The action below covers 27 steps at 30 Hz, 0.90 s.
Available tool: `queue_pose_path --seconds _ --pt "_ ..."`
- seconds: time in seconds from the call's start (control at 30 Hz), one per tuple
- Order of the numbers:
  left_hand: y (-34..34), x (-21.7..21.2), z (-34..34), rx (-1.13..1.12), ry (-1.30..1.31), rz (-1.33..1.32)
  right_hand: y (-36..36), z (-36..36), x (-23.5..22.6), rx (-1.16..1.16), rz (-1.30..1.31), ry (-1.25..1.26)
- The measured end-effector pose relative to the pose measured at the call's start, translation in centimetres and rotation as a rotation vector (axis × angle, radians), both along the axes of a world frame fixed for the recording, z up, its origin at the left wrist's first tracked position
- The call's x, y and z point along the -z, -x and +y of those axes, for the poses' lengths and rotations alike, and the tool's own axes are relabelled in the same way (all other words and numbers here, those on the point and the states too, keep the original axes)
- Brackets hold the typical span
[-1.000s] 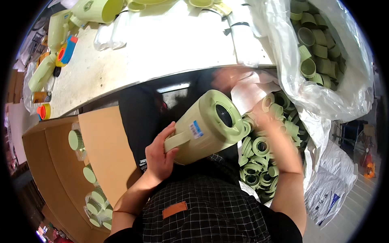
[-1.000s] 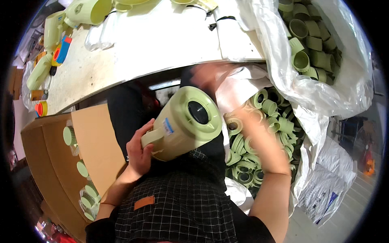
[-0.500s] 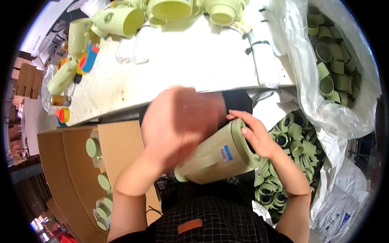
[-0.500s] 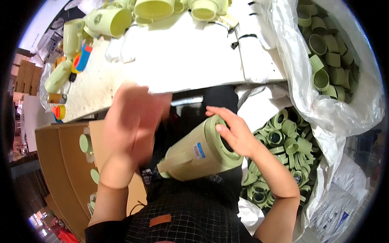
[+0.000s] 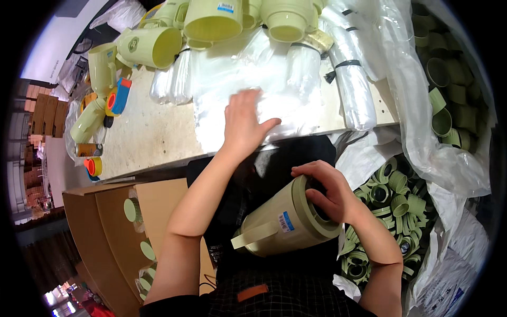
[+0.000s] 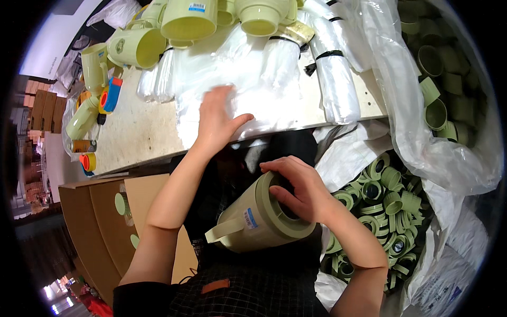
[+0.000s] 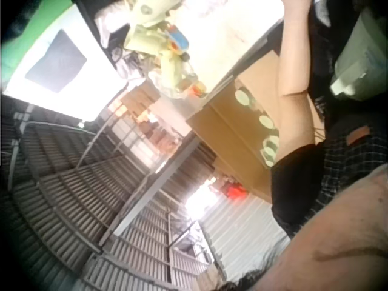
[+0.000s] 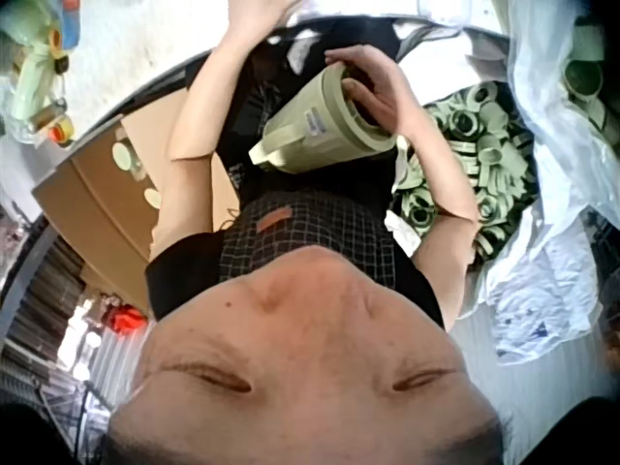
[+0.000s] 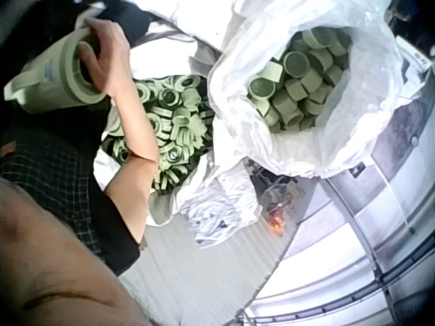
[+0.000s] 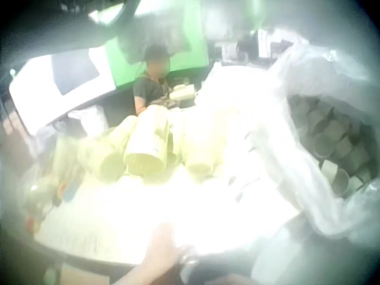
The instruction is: The person picks up a light-colored plastic jug, fits a green ring onto the base, and then places the jug inside a clear plastic bag before putting it into a cardboard box.
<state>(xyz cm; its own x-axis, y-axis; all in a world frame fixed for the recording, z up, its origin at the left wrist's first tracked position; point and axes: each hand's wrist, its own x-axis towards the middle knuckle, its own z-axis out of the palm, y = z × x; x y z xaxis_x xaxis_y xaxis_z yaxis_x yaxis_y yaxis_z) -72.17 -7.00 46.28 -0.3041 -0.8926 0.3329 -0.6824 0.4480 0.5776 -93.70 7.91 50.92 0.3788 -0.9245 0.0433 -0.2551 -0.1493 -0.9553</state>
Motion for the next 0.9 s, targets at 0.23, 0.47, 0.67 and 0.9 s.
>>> queue_pose_path --seconds 0.23,0.47,0.67,0.9 --pt "1.7 -2.7 1.8 0.176 -0.852 0.712 -1.0 -3.0 -0.2 0.542 -0.141 -0.340" --pt "1.5 -3.9 7.5 0.331 -0.935 1.240 -1.2 -1.5 1.2 0.674 -0.286 -0.023" --pt "1.8 -5.5 9.1 0.330 -0.931 1.001 -1.6 -1.2 0.2 0.479 -0.478 -0.193" --pt "-1.0 -6.5 9.2 0.816 -1.060 1.533 5.7 -0.5 8.1 1.020 -1.002 -0.090"
